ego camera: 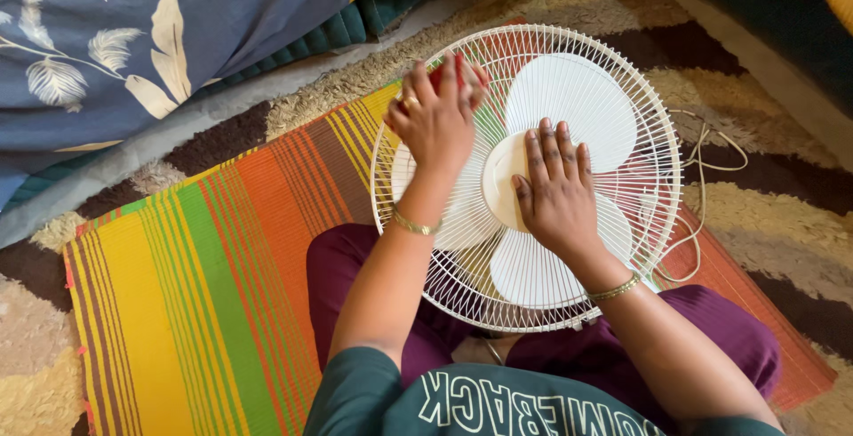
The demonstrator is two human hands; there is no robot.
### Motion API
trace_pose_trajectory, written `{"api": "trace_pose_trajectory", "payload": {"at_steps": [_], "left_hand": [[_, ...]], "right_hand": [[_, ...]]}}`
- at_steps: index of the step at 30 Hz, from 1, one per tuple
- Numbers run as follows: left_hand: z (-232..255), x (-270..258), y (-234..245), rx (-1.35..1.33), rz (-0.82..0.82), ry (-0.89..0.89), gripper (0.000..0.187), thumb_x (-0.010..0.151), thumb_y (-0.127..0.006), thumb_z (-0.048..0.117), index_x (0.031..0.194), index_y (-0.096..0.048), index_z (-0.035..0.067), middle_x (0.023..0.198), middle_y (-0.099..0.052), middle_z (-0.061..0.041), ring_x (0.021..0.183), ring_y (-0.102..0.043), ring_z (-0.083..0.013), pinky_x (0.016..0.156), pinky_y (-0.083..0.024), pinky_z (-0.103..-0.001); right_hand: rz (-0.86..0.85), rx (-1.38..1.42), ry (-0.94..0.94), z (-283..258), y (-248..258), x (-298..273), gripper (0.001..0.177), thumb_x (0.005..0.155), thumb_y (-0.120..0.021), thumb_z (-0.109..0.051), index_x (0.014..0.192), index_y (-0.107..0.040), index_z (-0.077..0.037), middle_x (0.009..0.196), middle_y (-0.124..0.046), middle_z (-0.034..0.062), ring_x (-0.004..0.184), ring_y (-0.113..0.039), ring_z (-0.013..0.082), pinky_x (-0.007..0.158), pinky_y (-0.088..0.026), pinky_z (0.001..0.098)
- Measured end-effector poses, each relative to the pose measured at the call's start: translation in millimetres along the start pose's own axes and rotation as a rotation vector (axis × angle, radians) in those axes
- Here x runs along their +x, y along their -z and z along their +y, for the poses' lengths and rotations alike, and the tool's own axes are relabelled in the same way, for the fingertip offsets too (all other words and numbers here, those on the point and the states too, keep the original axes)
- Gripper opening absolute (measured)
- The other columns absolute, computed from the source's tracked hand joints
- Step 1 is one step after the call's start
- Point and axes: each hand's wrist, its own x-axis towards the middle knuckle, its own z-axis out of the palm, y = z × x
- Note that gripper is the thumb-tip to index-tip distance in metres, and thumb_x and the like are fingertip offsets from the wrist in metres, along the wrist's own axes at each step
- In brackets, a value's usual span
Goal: The person sits on a mat and wipes the front grill and blades of a white table fan using a red cloth. They systematically clean the grill wires and fan blades, occasionally adjusting the cloth.
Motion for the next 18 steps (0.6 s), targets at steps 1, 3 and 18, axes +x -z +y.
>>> {"api": "trace_pose_trajectory", "payload": {"at_steps": [1, 3, 18], "left_hand": [[-3.4, 10.6, 2.9, -0.006, -0.002, 0.033, 0.063, 0.098, -0.05, 0.039, 0.158, -0.035, 0.028, 0.16, -0.031, -0.02, 0.147, -0.031, -0.0367, 0.114, -0.026, -0.061], [-11.4, 29.1, 9.3, -0.069, -0.11, 0.123, 0.054, 0.103, -0.048, 0.039, 0.157, -0.04, 0.029, 0.153, -0.04, -0.016, 0.141, -0.04, -0.0334, 0.114, -0.03, -0.058], [37.0, -93.3, -3.5, 0.097, 0.195, -0.239, 0.054, 0.097, -0.061, 0.032, 0.147, -0.053, 0.012, 0.116, -0.062, -0.01, 0.105, -0.062, -0.0283, 0.078, -0.05, -0.048]], "right_hand": [[0.003, 0.001, 0.001, 0.1, 0.3, 0.3, 0.064, 0.109, -0.034, -0.04, 0.16, -0.033, -0.001, 0.166, -0.03, 0.0223, 0.157, -0.019, 0.0372, 0.126, -0.012, 0.0541], [0.009, 0.005, 0.002, 0.4, 1.4, 1.1, 0.063, 0.109, -0.034, -0.039, 0.16, -0.034, -0.001, 0.166, -0.031, 0.022, 0.157, -0.019, 0.0374, 0.126, -0.012, 0.0542], [0.014, -0.037, 0.039, -7.2, 4.7, -4.2, 0.067, 0.105, -0.038, -0.038, 0.154, -0.037, 0.008, 0.165, -0.032, 0.0245, 0.156, -0.022, 0.0391, 0.125, -0.014, 0.0549]]}}
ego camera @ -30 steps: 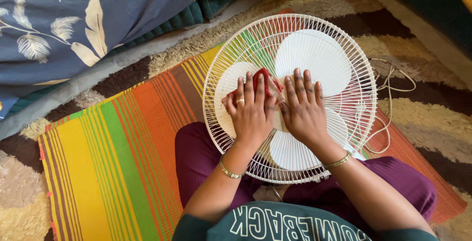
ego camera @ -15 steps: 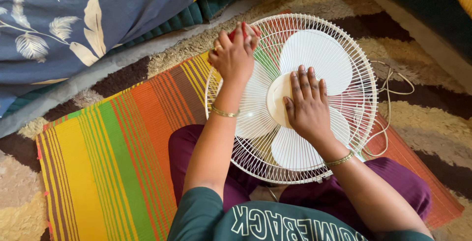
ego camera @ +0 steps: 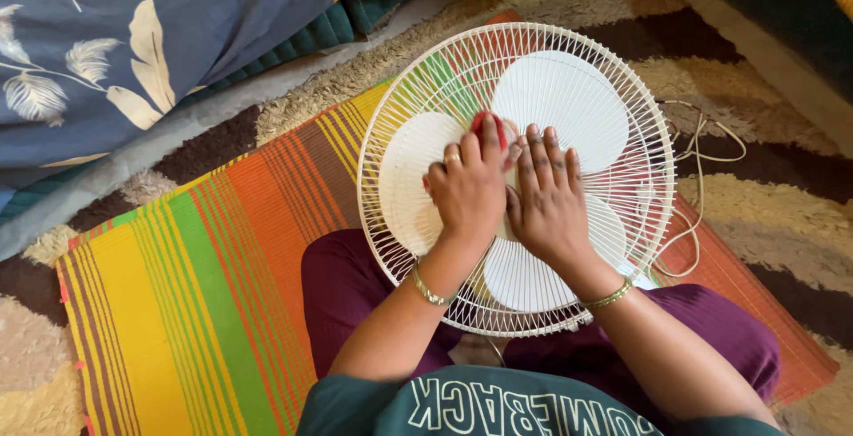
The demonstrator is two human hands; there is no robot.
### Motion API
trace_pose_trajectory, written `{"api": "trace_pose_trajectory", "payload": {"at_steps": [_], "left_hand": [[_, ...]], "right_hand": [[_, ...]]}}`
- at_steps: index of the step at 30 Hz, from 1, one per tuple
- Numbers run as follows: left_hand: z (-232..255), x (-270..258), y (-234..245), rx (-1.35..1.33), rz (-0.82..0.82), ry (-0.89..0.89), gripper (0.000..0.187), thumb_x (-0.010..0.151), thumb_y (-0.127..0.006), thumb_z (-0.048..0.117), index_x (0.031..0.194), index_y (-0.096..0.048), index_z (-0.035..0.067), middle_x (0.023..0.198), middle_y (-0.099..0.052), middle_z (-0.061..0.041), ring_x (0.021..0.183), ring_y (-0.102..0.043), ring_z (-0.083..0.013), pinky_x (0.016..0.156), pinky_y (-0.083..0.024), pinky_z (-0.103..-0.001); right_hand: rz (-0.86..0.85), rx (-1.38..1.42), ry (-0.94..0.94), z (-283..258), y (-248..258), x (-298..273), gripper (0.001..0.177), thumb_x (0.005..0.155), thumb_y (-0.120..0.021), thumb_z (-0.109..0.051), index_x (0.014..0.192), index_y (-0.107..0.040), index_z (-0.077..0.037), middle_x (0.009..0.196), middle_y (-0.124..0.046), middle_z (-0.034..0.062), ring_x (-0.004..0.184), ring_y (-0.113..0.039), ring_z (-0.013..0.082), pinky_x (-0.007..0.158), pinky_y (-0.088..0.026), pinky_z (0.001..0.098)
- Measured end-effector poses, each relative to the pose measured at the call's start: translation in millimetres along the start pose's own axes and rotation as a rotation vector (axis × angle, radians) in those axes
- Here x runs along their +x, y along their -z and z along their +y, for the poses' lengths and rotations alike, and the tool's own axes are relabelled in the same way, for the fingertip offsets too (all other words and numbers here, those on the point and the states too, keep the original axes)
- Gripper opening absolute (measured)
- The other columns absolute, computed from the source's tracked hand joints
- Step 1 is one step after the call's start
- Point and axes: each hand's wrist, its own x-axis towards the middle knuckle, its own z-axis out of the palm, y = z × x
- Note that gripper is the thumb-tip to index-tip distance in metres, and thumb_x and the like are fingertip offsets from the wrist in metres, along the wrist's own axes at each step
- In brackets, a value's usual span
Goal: The person sits on a mat and wipes the front grill and blades of a white table fan using a red cloth. They systematically clean the grill wires and fan blades, occasionally adjusting the cloth.
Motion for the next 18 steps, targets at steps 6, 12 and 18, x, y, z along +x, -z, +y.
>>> {"api": "trace_pose_trajectory", "payload": {"at_steps": [6, 12, 18], "left_hand": [[-21.3, 13.2, -0.5, -0.063, -0.023, -0.067, 0.045, 0.096, -0.06, 0.035, 0.139, -0.058, 0.023, 0.112, -0.063, -0.008, 0.1, -0.063, -0.0282, 0.074, -0.05, -0.048], [-50.7, 125.5, -43.3, -0.003, -0.075, 0.055, 0.037, 0.095, -0.063, 0.027, 0.131, -0.062, 0.026, 0.115, -0.061, -0.013, 0.103, -0.064, -0.0301, 0.076, -0.054, -0.045], [-68.0, 185.2, -58.2, 0.009, -0.244, 0.328, 0.031, 0.097, -0.059, 0.041, 0.117, -0.065, 0.019, 0.117, -0.06, -0.012, 0.107, -0.062, -0.0324, 0.079, -0.055, -0.049]], "right_hand": [[-0.043, -0.034, -0.03, -4.9, -2.9, 0.0, 0.066, 0.107, -0.037, -0.04, 0.155, -0.035, 0.005, 0.166, -0.031, 0.0218, 0.156, -0.021, 0.0368, 0.126, -0.013, 0.0534], [-0.034, -0.001, -0.062, 0.9, -2.0, 8.3, 0.066, 0.106, -0.036, -0.039, 0.158, -0.033, 0.003, 0.166, -0.031, 0.0215, 0.156, -0.021, 0.0355, 0.125, -0.013, 0.0516], [-0.077, -0.021, -0.091, 2.3, -4.8, 5.9, 0.066, 0.107, -0.036, -0.04, 0.159, -0.031, 0.001, 0.167, -0.027, 0.0191, 0.157, -0.017, 0.0337, 0.127, -0.01, 0.05]]}}
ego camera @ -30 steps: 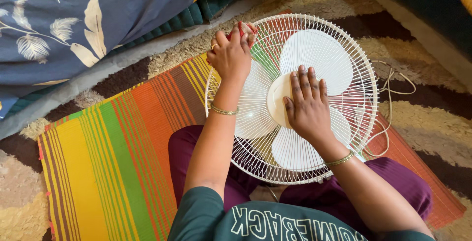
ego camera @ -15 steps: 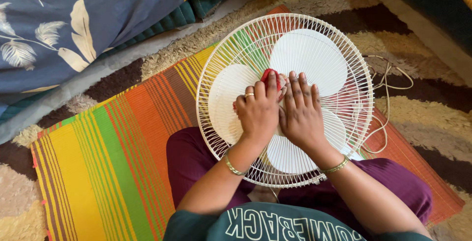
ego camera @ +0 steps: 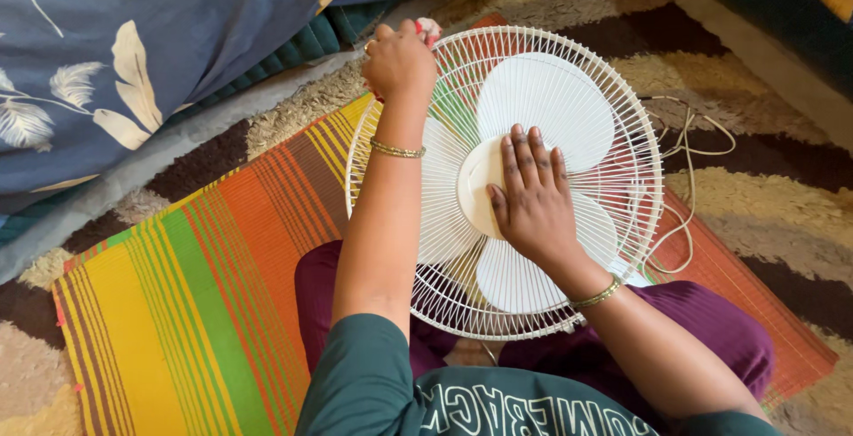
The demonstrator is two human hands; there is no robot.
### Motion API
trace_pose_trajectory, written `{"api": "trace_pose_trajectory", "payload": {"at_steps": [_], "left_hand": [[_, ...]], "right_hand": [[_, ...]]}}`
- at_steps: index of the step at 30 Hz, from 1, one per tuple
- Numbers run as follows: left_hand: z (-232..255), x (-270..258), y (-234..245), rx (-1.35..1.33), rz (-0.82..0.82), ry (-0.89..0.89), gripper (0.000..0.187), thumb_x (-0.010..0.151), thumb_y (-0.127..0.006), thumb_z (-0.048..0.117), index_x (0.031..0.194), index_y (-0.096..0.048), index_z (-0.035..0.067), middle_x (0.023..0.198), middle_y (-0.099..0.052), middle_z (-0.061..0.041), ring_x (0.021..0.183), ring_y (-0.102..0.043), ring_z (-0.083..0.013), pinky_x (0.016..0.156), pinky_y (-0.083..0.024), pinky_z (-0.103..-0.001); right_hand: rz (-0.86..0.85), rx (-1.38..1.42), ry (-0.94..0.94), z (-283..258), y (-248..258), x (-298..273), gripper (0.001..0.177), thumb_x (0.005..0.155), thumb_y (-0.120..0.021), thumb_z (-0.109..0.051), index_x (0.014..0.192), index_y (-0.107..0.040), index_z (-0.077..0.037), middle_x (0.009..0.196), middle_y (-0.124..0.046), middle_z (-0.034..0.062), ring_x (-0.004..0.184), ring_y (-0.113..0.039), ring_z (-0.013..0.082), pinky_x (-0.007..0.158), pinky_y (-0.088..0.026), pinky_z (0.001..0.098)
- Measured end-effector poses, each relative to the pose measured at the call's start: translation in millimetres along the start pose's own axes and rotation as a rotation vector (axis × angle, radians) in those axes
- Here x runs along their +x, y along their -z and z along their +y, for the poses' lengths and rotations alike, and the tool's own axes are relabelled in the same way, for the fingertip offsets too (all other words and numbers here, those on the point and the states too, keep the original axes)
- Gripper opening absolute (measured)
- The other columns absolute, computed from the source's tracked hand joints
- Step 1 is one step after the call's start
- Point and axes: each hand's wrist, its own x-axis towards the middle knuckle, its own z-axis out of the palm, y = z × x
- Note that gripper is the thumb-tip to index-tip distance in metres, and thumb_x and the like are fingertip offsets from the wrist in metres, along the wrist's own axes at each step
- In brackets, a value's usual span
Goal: The person sits on a mat and wipes the front grill and blades of a white table fan using a red cloth. They systematically clean the grill wires and fan blades, occasionally adjusting the cloth.
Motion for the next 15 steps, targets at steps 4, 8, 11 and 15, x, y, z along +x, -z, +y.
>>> {"api": "trace_pose_trajectory", "payload": {"at_steps": [4, 8, 11, 15], "left_hand": [[10.1, -21.6, -8.0, 0.057, 0.196, -0.029, 0.029, 0.097, -0.059, 0.043, 0.114, -0.066, 0.02, 0.111, -0.062, -0.01, 0.102, -0.066, -0.0304, 0.078, -0.055, -0.049], [12.4, -58.7, -10.8, 0.075, 0.301, -0.075, 0.029, 0.095, -0.06, 0.036, 0.118, -0.065, 0.02, 0.108, -0.062, -0.009, 0.092, -0.068, -0.0297, 0.072, -0.055, -0.05], [9.0, -73.8, -5.9, 0.094, 0.308, -0.115, 0.026, 0.097, -0.059, 0.03, 0.12, -0.063, 0.018, 0.108, -0.061, -0.009, 0.089, -0.067, -0.0287, 0.068, -0.054, -0.047], [13.9, -104.8, -1.5, 0.072, 0.279, -0.184, 0.031, 0.097, -0.057, 0.024, 0.126, -0.06, 0.015, 0.106, -0.06, -0.009, 0.091, -0.067, -0.0279, 0.068, -0.055, -0.045]], "right_hand": [[0.106, 0.141, -0.046, 1.6, -0.7, -3.7, 0.08, 0.106, -0.039, -0.046, 0.159, -0.024, 0.011, 0.168, -0.018, 0.0303, 0.157, -0.008, 0.0442, 0.125, -0.005, 0.0595], [0.082, 0.083, -0.099, -3.2, 1.1, -6.0, 0.082, 0.102, -0.043, -0.049, 0.158, -0.026, 0.009, 0.167, -0.018, 0.0312, 0.156, -0.003, 0.0489, 0.12, 0.0, 0.0682], [0.064, 0.059, -0.096, -7.4, 2.6, -6.0, 0.081, 0.102, -0.042, -0.049, 0.158, -0.028, 0.008, 0.167, -0.019, 0.03, 0.155, -0.003, 0.0492, 0.12, 0.0, 0.0684], [0.062, 0.073, -0.109, -8.7, 3.0, -6.9, 0.083, 0.101, -0.041, -0.051, 0.157, -0.027, 0.009, 0.167, -0.02, 0.0297, 0.156, -0.004, 0.0487, 0.12, 0.0, 0.0676]]}}
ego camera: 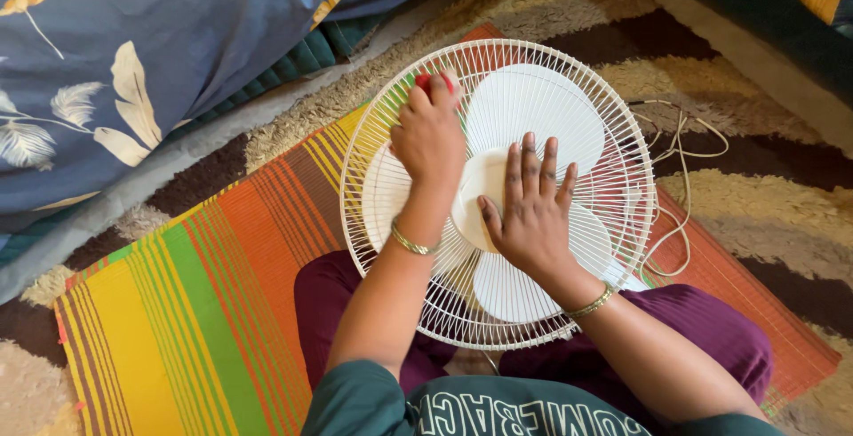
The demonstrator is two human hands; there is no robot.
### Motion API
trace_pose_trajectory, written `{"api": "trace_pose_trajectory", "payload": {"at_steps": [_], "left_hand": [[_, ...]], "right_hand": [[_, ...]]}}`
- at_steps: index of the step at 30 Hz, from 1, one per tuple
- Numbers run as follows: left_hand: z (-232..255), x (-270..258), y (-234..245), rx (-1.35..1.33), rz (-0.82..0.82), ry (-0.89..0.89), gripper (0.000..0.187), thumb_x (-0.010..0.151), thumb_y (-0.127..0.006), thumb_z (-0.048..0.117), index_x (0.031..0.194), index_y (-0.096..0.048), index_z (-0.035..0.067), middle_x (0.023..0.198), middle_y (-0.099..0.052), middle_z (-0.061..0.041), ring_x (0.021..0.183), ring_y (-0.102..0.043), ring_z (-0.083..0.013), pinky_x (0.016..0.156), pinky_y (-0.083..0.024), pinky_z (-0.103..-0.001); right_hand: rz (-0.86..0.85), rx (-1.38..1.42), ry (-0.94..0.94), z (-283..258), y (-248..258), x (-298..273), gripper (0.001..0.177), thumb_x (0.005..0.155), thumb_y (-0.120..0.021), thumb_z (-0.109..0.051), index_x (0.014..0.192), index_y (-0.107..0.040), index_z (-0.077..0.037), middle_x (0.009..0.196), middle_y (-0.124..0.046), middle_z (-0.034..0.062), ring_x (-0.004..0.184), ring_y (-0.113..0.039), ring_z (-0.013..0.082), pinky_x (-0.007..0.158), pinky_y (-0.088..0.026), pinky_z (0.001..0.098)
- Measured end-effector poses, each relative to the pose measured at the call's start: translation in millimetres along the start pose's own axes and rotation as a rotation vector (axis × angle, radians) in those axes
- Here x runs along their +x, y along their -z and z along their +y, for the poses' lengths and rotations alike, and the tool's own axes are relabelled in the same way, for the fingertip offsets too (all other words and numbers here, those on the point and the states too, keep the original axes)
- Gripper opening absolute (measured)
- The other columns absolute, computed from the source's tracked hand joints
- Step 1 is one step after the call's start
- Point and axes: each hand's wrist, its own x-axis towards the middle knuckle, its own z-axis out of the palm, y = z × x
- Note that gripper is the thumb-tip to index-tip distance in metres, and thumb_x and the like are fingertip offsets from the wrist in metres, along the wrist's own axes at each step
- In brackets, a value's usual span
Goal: The person sits on a mat and wipes the front grill and blades of a white table fan using a red cloth. They systematically clean the grill wires and fan blades, occasionally adjusting the cloth.
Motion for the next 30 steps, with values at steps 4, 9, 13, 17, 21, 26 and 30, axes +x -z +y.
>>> {"api": "trace_pose_trajectory", "payload": {"at_steps": [4, 9, 13, 17, 21, 26, 30], "left_hand": [[16.2, -30.3, 18.6, -0.015, 0.033, -0.075, 0.035, 0.097, -0.056, 0.023, 0.131, -0.057, 0.014, 0.104, -0.06, -0.009, 0.091, -0.066, -0.0279, 0.069, -0.054, -0.046], [23.7, -73.5, 44.0, -0.055, -0.151, -0.166, 0.041, 0.092, -0.056, 0.025, 0.132, -0.056, 0.014, 0.111, -0.062, -0.011, 0.092, -0.067, -0.0281, 0.072, -0.055, -0.046], [18.5, -95.0, 59.5, -0.122, -0.235, -0.188, 0.036, 0.1, -0.055, 0.027, 0.134, -0.056, 0.015, 0.108, -0.062, -0.01, 0.093, -0.067, -0.03, 0.074, -0.054, -0.047], [15.2, -75.4, 50.2, -0.185, -0.146, -0.22, 0.032, 0.093, -0.057, 0.026, 0.123, -0.058, 0.015, 0.112, -0.063, -0.012, 0.093, -0.067, -0.0298, 0.072, -0.055, -0.046], [29.9, -18.0, 18.6, -0.132, -0.203, -0.186, 0.019, 0.096, -0.056, 0.022, 0.113, -0.06, 0.017, 0.107, -0.063, -0.011, 0.092, -0.068, -0.0298, 0.072, -0.056, -0.048], [40.8, 73.7, -24.2, -0.096, -0.225, -0.152, 0.021, 0.095, -0.055, 0.028, 0.111, -0.061, 0.016, 0.109, -0.063, -0.012, 0.096, -0.068, -0.0314, 0.068, -0.058, -0.047], [52.9, 94.6, -38.9, -0.007, -0.197, -0.072, 0.017, 0.098, -0.054, 0.029, 0.108, -0.063, 0.018, 0.107, -0.063, -0.009, 0.096, -0.068, -0.0279, 0.073, -0.057, -0.047]], "right_hand": [[0.013, 0.007, 0.016, 1.7, 1.3, 1.2, 0.083, 0.1, -0.042, -0.05, 0.158, -0.028, 0.008, 0.167, -0.019, 0.0293, 0.156, -0.004, 0.0487, 0.12, 0.001, 0.0669], [0.037, 0.024, 0.076, 5.6, -0.1, 1.4, 0.088, 0.093, -0.045, -0.049, 0.155, -0.025, 0.011, 0.164, -0.018, 0.0334, 0.153, -0.003, 0.0509, 0.117, 0.004, 0.0669], [0.007, 0.02, 0.027, 5.9, -3.5, -1.2, 0.082, 0.096, -0.042, -0.042, 0.159, -0.026, 0.008, 0.167, -0.018, 0.0312, 0.157, -0.002, 0.0489, 0.12, 0.006, 0.0659], [0.027, -0.013, 0.052, 4.8, -8.9, -1.2, 0.082, 0.098, -0.04, -0.043, 0.157, -0.026, 0.011, 0.167, -0.017, 0.0321, 0.155, -0.003, 0.0501, 0.12, 0.004, 0.0658], [0.021, -0.11, 0.056, 0.5, -10.1, -2.2, 0.077, 0.102, -0.038, -0.045, 0.155, -0.029, 0.011, 0.165, -0.019, 0.0323, 0.154, -0.006, 0.0514, 0.121, -0.002, 0.0647], [0.023, -0.032, 0.026, -3.6, -8.2, -1.4, 0.079, 0.102, -0.041, -0.047, 0.154, -0.03, 0.01, 0.163, -0.022, 0.0311, 0.154, -0.01, 0.0495, 0.123, -0.008, 0.0596], [0.035, -0.021, 0.033, -1.9, -5.5, 1.6, 0.079, 0.101, -0.042, -0.047, 0.154, -0.03, 0.01, 0.163, -0.022, 0.0311, 0.154, -0.012, 0.047, 0.122, -0.01, 0.0581]]}}
